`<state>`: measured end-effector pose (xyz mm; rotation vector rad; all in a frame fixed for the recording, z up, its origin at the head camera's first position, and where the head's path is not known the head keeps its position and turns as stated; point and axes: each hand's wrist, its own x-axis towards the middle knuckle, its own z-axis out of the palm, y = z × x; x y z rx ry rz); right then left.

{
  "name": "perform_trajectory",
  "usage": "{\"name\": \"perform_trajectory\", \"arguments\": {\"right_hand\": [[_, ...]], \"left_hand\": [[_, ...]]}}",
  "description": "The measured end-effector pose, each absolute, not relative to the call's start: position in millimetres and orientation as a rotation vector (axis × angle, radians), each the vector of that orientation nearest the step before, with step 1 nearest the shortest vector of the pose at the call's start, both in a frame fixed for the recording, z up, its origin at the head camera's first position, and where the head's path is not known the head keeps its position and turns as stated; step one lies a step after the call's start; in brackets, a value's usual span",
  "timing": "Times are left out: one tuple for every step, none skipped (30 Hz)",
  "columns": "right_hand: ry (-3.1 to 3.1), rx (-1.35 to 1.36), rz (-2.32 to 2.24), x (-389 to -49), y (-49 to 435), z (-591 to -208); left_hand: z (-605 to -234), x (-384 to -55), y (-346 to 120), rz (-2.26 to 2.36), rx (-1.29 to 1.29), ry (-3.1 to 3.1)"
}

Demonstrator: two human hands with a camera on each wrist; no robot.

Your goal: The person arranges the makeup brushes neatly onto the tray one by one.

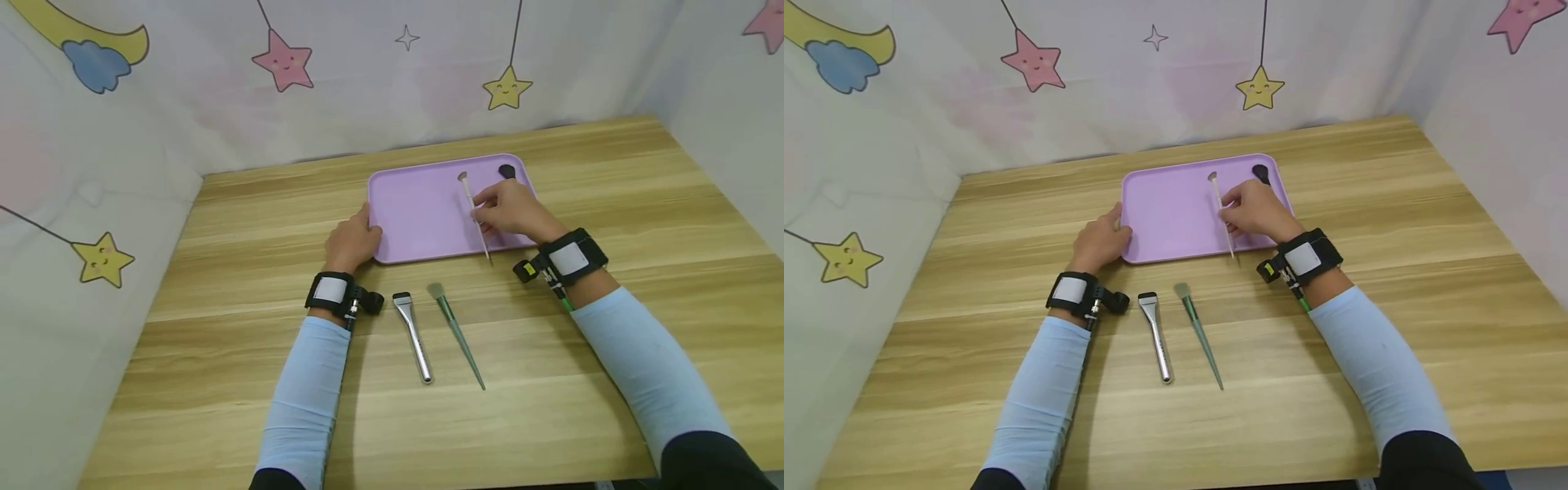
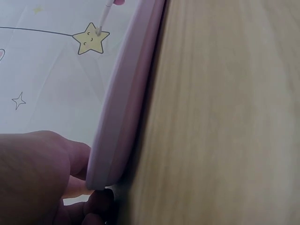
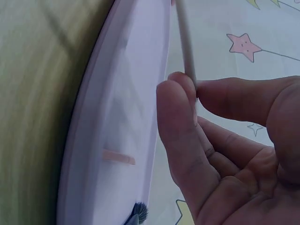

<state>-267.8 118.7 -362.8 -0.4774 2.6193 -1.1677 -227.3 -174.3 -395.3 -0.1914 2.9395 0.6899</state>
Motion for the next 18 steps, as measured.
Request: {"name": "perform_trajectory", "arguments": {"right_hand": [[2.622,-0.469,-1.163,-269,119,-363],[2.623,-0.467,-1.159,-271,119,-364],[2.631,-0.467,-1.147,-272,119,-364],[2.642,-0.469,-1.128,-274,119,-365],[2.651,-0.467,-1.112,-275,119,-365],[2.654,-0.464,-1.099,-276,118,-366],[2.659,-0.459,-1.085,-278,118,-367],[2.658,-0.455,-1.078,-279,117,-368],[2.658,-0.448,-1.070,-280,116,-369],[2.653,-0.441,-1.067,-282,116,-370],[2.644,-0.431,-1.071,-283,115,-371],[2.636,-0.424,-1.070,-284,113,-372],[2.631,-0.417,-1.066,-285,112,-373],[2.627,-0.409,-1.063,-286,110,-373],[2.627,-0.403,-1.056,-287,109,-374],[2.629,-0.397,-1.051,-288,107,-374],[2.630,-0.392,-1.046,-288,105,-374],[2.635,-0.391,-1.036,-289,104,-374]], "left_hand": [[-396,-227,-174,0.690,-0.193,2.940],[-396,-228,-174,0.691,-0.195,2.940],[-396,-228,-174,0.691,-0.197,2.940],[-396,-228,-175,0.691,-0.198,2.941],[-396,-227,-174,0.691,-0.197,2.944],[-396,-227,-174,0.692,-0.195,2.946],[-396,-227,-174,0.698,-0.195,2.947],[-396,-227,-174,0.700,-0.194,2.948],[-395,-226,-173,0.701,-0.193,2.948],[-395,-226,-173,0.706,-0.194,2.946],[-395,-226,-173,0.710,-0.197,2.945],[-395,-226,-173,0.706,-0.201,2.945],[-395,-226,-173,0.704,-0.205,2.944],[-395,-226,-173,0.700,-0.207,2.945],[-395,-227,-174,0.701,-0.211,2.946],[-396,-227,-174,0.699,-0.215,2.948],[-396,-227,-175,0.696,-0.216,2.953],[-396,-228,-175,0.696,-0.217,2.957]]}}
